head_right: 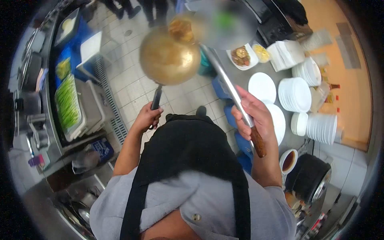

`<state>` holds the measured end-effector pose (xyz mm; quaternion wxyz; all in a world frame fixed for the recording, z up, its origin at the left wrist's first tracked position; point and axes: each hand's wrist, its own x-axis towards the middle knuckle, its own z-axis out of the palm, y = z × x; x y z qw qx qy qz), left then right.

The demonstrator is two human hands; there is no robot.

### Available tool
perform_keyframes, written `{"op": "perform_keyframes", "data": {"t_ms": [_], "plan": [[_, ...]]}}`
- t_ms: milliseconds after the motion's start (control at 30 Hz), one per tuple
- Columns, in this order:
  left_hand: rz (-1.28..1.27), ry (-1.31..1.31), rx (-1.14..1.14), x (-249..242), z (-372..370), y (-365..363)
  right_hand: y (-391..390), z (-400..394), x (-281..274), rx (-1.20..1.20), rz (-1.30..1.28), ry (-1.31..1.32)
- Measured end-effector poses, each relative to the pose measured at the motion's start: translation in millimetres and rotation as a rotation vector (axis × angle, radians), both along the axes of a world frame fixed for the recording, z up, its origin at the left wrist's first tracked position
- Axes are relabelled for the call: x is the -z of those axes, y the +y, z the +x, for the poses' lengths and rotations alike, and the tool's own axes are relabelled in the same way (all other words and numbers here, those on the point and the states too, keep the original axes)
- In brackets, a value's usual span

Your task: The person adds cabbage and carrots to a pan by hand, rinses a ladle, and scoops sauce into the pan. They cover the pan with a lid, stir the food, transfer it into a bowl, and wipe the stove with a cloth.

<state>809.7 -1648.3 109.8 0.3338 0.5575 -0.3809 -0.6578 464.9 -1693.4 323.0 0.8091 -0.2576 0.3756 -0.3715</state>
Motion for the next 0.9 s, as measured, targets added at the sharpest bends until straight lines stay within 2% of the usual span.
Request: {"op": "perform_keyframes", "data": {"t_ms": [33,100,233,267,333,467,533,600,733,800,900], "plan": [[-0.004,0.007,0.023,-0.8,0.4,1.5,6.2,-4.7,-10.8,0.055,-0.059,0.066],[0.106,0.127,-0.100,-2.1,1.6,3.6,18.6,-16.2,-21.3,0.167,-0.148,0.260],[0.143,0.064,-0.117,-14.7,6.1,1.3,31.3,-34.0,-17.7,0.316,-0.187,0.576],[0.143,0.064,-0.110,-14.6,7.2,0.4,32.6,-38.8,-13.6,0.323,-0.186,0.577],[0.139,0.140,-0.143,-18.9,7.9,-2.2,32.2,-47.4,-2.2,0.266,-0.180,0.819],[0.148,0.142,-0.143,-23.2,6.8,-5.7,29.8,-52.1,26.8,0.236,-0.192,1.030],[0.142,0.136,-0.138,-25.4,5.0,-4.9,31.8,-49.8,29.0,0.253,-0.189,1.075],[0.138,0.127,-0.132,-27.6,3.7,-3.2,36.3,-50.0,31.5,0.255,-0.296,1.189],[0.151,0.155,-0.122,-31.2,0.4,-1.1,43.3,-50.9,31.2,0.280,-0.312,1.214],[0.150,0.152,-0.116,-30.4,-1.4,-0.8,46.8,-53.9,39.5,0.252,-0.385,1.336],[0.142,0.158,-0.099,-26.7,-2.6,-1.3,47.2,-54.3,40.0,0.253,-0.304,1.254]]}}
